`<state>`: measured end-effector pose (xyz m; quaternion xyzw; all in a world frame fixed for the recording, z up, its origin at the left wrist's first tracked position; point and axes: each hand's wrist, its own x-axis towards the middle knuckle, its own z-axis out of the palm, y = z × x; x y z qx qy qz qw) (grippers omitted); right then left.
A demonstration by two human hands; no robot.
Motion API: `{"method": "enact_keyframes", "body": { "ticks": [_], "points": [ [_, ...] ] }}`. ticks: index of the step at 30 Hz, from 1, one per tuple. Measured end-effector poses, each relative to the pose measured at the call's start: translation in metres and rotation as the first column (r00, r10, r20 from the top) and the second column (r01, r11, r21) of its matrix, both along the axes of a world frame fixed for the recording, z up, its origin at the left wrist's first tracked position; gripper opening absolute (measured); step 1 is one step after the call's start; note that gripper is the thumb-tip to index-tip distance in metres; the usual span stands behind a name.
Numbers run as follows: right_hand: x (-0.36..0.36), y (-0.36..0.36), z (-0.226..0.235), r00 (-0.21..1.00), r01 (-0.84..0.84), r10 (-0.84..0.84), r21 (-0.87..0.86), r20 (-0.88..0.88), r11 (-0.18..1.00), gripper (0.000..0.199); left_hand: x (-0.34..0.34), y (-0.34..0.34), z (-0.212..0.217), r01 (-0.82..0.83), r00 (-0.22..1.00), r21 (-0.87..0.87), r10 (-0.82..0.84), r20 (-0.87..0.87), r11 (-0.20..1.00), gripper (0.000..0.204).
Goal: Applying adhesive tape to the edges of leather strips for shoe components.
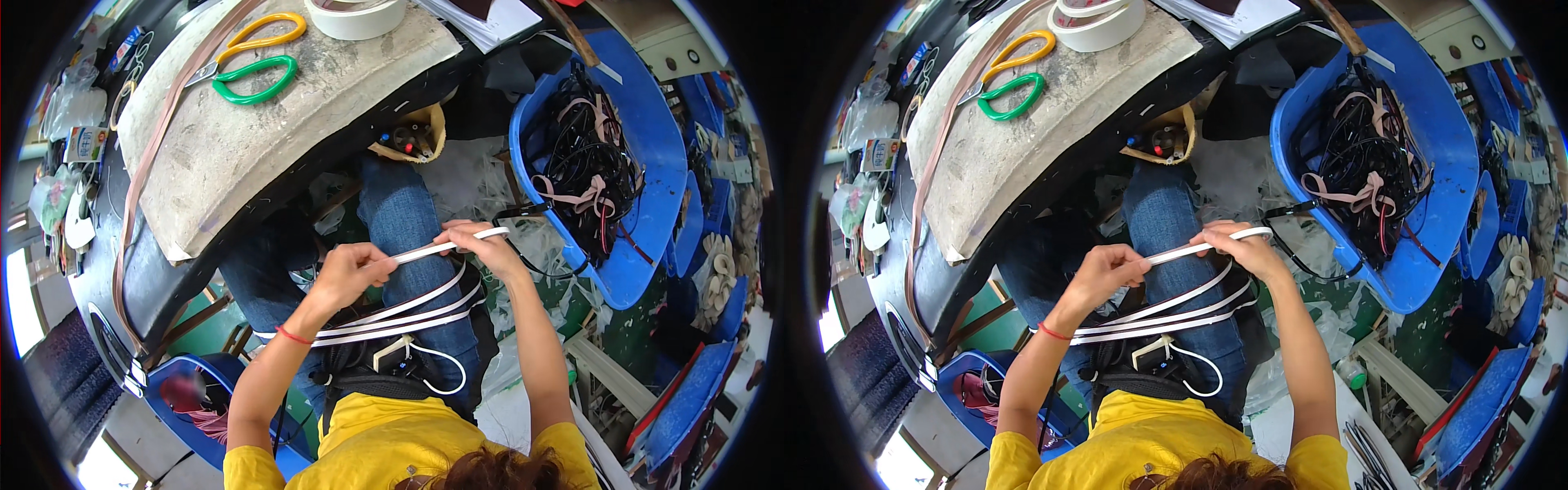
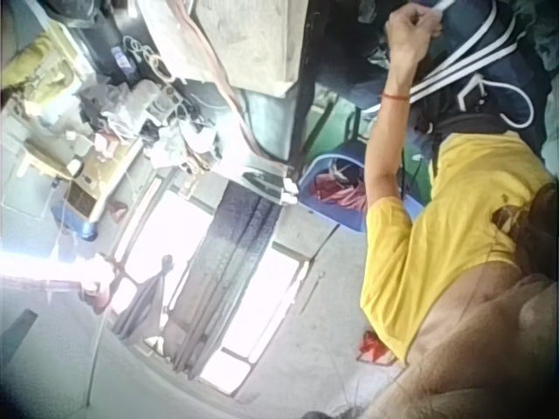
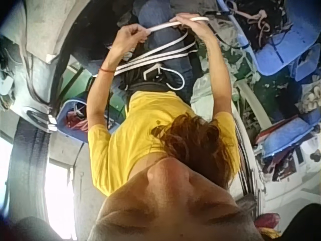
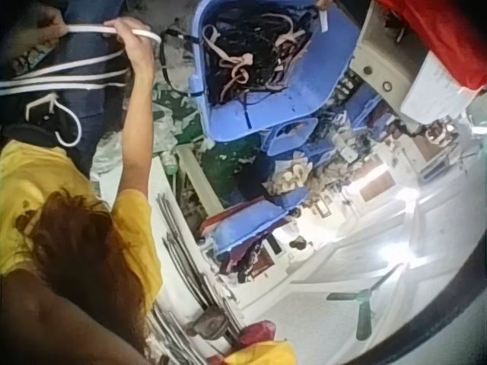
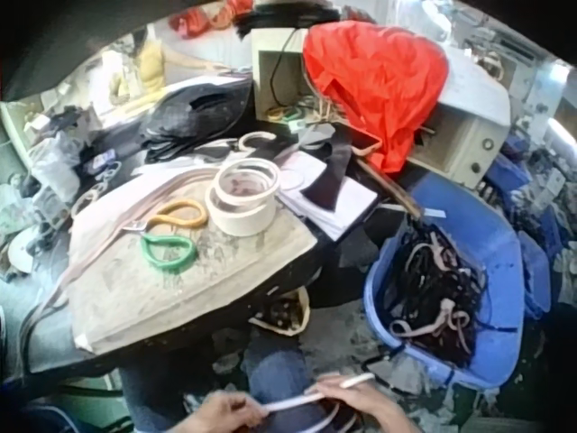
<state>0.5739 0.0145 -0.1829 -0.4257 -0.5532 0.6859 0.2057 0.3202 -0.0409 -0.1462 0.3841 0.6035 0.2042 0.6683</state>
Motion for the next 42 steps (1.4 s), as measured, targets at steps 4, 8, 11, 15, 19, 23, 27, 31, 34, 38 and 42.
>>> {"method": "enact_keyframes", "body": {
  "ticks": [4,8,11,15,19,23,27,31,34,38,42],
  "points": [
    [0.007,0.001,-0.017,0.992,-0.046,0.015,-0.247,-0.124,0.968,0.029,-0.038,-0.014,0.002,-0.019,0.995,-0.060,0.024,0.094,0.998,0.015],
    [0.006,0.001,-0.021,0.988,-0.033,-0.021,-0.342,-0.154,0.939,0.029,-0.094,-0.043,0.009,-0.127,0.992,-0.109,0.129,0.011,0.986,0.015],
    [0.006,0.001,-0.021,0.988,-0.025,-0.033,-0.368,-0.150,0.930,0.030,-0.132,-0.067,0.025,-0.228,0.957,-0.084,0.208,-0.201,0.970,0.019],
    [0.009,0.001,-0.024,0.985,0.004,-0.075,-0.423,-0.153,0.906,0.032,-0.214,-0.116,0.022,-0.258,0.813,0.055,0.247,-0.528,0.965,0.022],
    [0.010,0.004,-0.018,0.992,0.002,-0.053,-0.401,-0.117,0.916,0.032,-0.295,-0.182,0.021,-0.314,0.464,0.167,0.304,-0.832,0.935,0.024],
    [0.008,0.003,-0.025,0.987,-0.004,-0.061,-0.407,-0.146,0.913,0.031,-0.322,-0.209,0.016,-0.312,-0.070,0.046,0.025,-0.997,0.949,0.025],
    [0.006,0.003,-0.018,0.992,0.001,-0.052,-0.399,-0.115,0.917,0.030,-0.235,-0.160,0.029,0.302,-0.067,-0.054,-0.035,-0.997,0.952,0.025],
    [0.012,0.000,-0.021,0.988,0.017,-0.080,-0.411,-0.136,0.912,0.030,-0.061,-0.055,0.046,0.428,0.639,0.493,0.133,-0.758,0.757,0.027],
    [0.001,0.003,-0.016,0.992,0.028,-0.079,-0.424,-0.104,0.905,0.030,-0.008,-0.008,0.027,0.311,0.908,0.332,-0.176,-0.380,0.890,0.020],
    [0.006,0.007,-0.018,0.988,-0.035,-0.028,-0.394,-0.153,0.918,0.032,0.003,0.012,0.009,0.355,0.926,0.198,-0.315,-0.205,0.914,0.025],
    [0.007,0.011,-0.021,0.983,-0.117,0.062,-0.328,-0.174,0.937,0.031,-0.020,0.004,0.005,0.280,0.954,0.124,-0.261,-0.147,0.952,0.026]
  ]
}}
